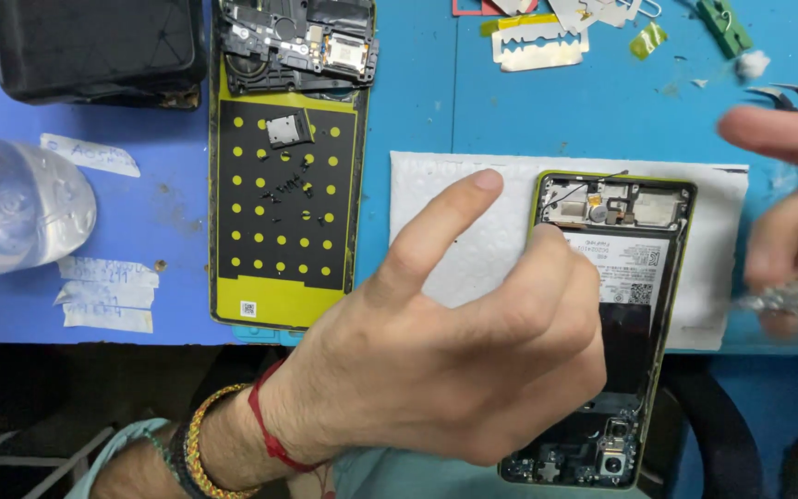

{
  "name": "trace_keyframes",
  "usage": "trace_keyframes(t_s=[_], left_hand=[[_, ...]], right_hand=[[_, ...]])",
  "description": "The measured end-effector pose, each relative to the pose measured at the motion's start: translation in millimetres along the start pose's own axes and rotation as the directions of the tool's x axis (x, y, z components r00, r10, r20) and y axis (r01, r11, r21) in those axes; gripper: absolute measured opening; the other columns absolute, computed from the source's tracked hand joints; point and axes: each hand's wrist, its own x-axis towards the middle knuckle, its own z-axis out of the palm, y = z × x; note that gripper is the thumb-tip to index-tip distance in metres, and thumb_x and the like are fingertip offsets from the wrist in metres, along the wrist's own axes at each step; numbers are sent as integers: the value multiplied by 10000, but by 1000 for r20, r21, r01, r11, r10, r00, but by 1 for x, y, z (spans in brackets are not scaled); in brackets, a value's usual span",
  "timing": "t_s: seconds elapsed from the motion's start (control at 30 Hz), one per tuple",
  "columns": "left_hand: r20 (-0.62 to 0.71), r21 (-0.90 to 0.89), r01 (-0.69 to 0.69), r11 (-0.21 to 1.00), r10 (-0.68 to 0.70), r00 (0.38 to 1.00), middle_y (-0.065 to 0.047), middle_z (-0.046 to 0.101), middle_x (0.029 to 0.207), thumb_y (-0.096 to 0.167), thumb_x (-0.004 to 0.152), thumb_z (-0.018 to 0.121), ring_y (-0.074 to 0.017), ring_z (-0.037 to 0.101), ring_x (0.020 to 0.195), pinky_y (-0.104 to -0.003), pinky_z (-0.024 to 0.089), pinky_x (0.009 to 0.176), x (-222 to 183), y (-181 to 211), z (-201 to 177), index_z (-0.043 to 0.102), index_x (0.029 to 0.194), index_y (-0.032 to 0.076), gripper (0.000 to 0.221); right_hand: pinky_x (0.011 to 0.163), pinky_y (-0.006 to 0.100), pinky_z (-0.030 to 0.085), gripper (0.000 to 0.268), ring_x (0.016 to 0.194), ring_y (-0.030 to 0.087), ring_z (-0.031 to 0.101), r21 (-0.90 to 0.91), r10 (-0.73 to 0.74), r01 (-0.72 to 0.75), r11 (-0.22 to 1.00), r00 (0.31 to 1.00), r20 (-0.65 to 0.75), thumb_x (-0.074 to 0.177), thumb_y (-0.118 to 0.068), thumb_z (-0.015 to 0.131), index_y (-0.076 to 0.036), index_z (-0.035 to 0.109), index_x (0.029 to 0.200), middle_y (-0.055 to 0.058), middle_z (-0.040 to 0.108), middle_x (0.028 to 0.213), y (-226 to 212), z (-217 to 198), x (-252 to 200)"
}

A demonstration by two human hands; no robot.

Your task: Cleaning the internal chassis of a mobile phone and installing a circuit board

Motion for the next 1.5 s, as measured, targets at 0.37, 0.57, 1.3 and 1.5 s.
trace_keyframes(t_s=[0.37,0.57,1.3,1.5], left_hand=[[-1,-143,68,987,-69,998,-134,800,1292,90,1213,424,-236,610,1447,-778,426,1173,-5,5,-1,672,1184,84,249],[4,-103,38,994,-38,999,-50,627,1249,141,1158,475,-205,588,1352,-701,550,1164,0,3,-2,700,1145,133,226],[75,216,163,963,-183,980,-61,699,1658,344,1449,545,-305,684,1584,-817,10,1216,-19,23,12,602,1595,261,178],[94,38,296,954,-299,950,-145,703,1586,288,1363,493,-423,677,1499,-882,93,1011,-16,31,11,600,1575,192,257]], right_hand=[[328,322,818,128,797,312,923,617,-400,157,771,873,278,1010,-334,705,-265,623,1082,411,265,1815,-58,24,7],[261,212,709,129,562,198,869,589,-431,244,771,880,200,1036,-360,632,-273,542,1071,430,370,1755,-78,33,9],[452,201,545,522,451,132,626,14,-239,239,971,966,97,855,-216,658,-94,467,1325,41,608,650,54,-9,20],[910,401,553,124,1015,330,664,-77,-101,87,993,977,-187,1094,-18,648,80,658,1020,232,647,1048,88,21,-6]])
